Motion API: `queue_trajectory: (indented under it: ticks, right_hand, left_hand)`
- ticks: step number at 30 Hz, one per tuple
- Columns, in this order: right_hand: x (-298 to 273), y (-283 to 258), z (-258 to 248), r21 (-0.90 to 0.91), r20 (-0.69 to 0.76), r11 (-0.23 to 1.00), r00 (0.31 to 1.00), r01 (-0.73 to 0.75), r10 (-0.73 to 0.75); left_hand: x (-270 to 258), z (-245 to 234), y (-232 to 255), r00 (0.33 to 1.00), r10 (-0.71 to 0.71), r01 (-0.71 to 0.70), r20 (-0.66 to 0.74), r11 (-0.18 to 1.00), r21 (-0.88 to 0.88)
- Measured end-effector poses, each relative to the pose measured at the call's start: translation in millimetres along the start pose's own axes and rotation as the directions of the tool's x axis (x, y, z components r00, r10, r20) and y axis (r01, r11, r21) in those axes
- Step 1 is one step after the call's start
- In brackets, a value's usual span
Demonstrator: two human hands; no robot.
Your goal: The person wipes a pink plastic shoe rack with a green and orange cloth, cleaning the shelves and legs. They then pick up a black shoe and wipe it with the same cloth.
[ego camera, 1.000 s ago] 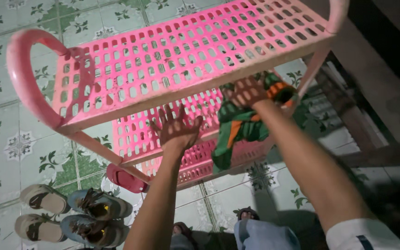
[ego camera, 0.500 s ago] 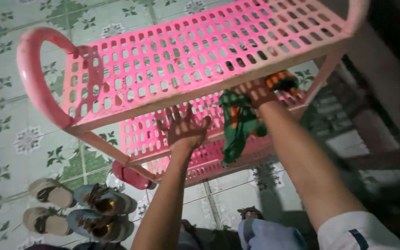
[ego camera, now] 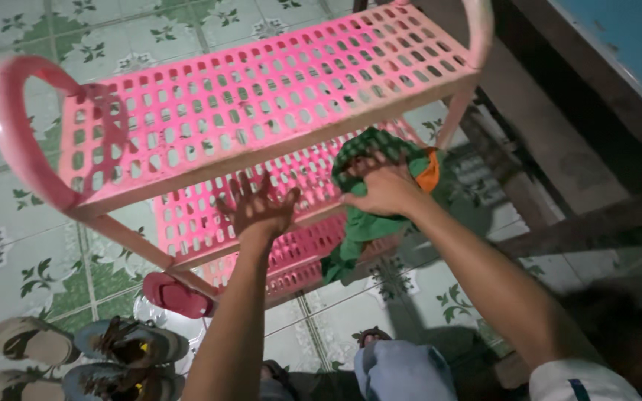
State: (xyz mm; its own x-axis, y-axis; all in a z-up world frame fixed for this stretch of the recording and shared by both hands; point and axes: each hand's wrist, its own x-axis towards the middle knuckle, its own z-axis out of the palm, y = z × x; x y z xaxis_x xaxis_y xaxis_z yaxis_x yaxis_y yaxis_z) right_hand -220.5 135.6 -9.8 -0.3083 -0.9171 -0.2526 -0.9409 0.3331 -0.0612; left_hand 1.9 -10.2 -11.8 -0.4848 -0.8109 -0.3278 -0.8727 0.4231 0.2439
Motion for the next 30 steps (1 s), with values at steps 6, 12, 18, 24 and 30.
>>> queue_trajectory:
  ticks: [6,12,18,24,30]
  right_hand:
    - [2.9,3.1,-2.7,0.049,-0.005,0.985,0.986,-0.168,0.169]
    - [127.7,91.5,89.9,-0.308,-0.277,0.949,0.961,-0.070,-0.019]
    - [177.0,174.2,122.4,-0.565,-0.627,0.815,0.709,-0.129,-0.322]
    - [177.3,192.9,116.2,-0.442,-0.678,0.872,0.714,-0.209,-0.173]
    - [166.2,178.3,111.8,-0.416,-0.684,0.882,0.715,-0.222,-0.143]
  left_hand:
    - [5.9,8.9,-2.7,0.999,0.021,-0.021,-0.033,1.000,0.005]
    - [7.4,7.3,0.2,1.000,-0.011,0.011,-0.020,1.000,-0.008]
    - [4.3,6.8,0.9,0.998,-0.005,0.002,-0.065,0.999,-0.049]
    - [-0.6,3.4,3.9,0.999,-0.027,0.024,-0.047,0.998,-0.053]
    - [-0.2,4.8,3.1,0.996,-0.016,0.008,-0.089,0.996,-0.088]
